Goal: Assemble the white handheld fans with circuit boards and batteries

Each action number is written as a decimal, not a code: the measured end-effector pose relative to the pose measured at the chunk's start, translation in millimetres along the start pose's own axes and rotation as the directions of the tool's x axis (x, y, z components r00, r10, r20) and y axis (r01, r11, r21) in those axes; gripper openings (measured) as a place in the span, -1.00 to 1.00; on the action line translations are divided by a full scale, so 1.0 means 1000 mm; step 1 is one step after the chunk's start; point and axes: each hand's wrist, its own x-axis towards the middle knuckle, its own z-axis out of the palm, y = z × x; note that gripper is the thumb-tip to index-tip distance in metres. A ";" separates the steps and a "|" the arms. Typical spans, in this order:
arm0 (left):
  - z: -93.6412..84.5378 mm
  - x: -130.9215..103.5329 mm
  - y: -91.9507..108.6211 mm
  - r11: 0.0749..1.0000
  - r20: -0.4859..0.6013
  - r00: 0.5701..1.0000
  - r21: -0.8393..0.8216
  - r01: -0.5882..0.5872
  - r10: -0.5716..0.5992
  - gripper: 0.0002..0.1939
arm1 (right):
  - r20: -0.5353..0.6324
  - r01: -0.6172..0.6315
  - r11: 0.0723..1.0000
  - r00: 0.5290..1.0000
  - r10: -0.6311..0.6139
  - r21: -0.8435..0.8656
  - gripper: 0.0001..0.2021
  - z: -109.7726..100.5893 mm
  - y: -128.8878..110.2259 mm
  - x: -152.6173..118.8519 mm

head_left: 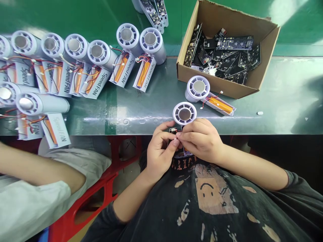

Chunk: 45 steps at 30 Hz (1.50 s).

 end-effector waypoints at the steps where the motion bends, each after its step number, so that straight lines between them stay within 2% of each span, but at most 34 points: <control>1: 0.001 -0.001 -0.001 1.000 0.012 1.000 -0.017 0.009 -0.008 -0.92 | -0.017 -0.014 0.999 1.000 0.014 0.030 -0.94 0.001 0.001 0.001; 4: 0.003 -0.005 -0.001 0.988 -0.001 1.000 -0.156 0.008 -0.009 -0.78 | -0.057 -0.053 0.993 0.997 0.059 0.101 -0.88 0.001 0.001 0.004; 7: 0.005 -0.006 0.000 0.977 -0.010 1.000 -0.212 -0.006 0.004 -0.68 | -0.024 -0.078 0.997 0.997 0.078 0.013 -0.82 -0.002 -0.002 0.009; 11: 0.001 -0.003 0.004 0.998 0.019 0.998 0.000 -0.061 0.061 -0.79 | 0.092 -0.054 0.983 0.993 0.071 -0.175 -0.76 -0.008 -0.007 0.012; 15: -0.004 0.001 0.006 0.970 0.033 0.990 0.200 -0.140 0.136 -0.81 | 0.155 -0.026 0.981 0.986 0.056 -0.191 -0.75 -0.010 -0.008 0.013; 25: -0.004 0.002 0.006 0.960 0.045 0.987 0.228 -0.160 0.153 -0.80 | 0.134 -0.031 0.988 0.990 0.051 -0.150 -0.75 -0.008 -0.007 0.016; 29: -0.004 0.003 0.008 0.943 0.056 0.978 0.261 -0.207 0.199 -0.79 | 0.122 -0.026 0.990 0.992 0.043 -0.140 -0.75 -0.008 -0.005 0.015; 32: -0.004 0.003 0.007 0.953 0.057 0.979 0.225 -0.201 0.193 -0.75 | 0.096 -0.026 0.990 0.995 0.040 -0.136 -0.75 -0.007 -0.003 0.014; 37: -0.001 0.000 0.003 0.998 0.056 0.997 -0.025 -0.049 0.050 -0.78 | 0.086 -0.004 0.993 0.996 0.014 -0.118 -0.72 -0.008 -0.002 0.013; 39: 0.000 0.000 0.003 0.997 0.058 0.998 -0.066 -0.036 0.040 -0.79 | 0.084 -0.004 0.994 0.996 0.013 -0.106 -0.72 -0.008 -0.001 0.014; 42: 0.000 -0.001 0.003 0.998 0.059 0.997 -0.034 -0.056 0.058 -0.77 | 0.076 -0.013 0.996 0.997 0.020 -0.090 -0.71 -0.007 -0.001 0.014; 45: -0.002 -0.001 0.003 0.994 0.074 0.993 0.064 -0.092 0.087 -0.74 | 0.069 -0.029 0.997 0.997 0.034 -0.077 -0.72 -0.006 -0.001 0.013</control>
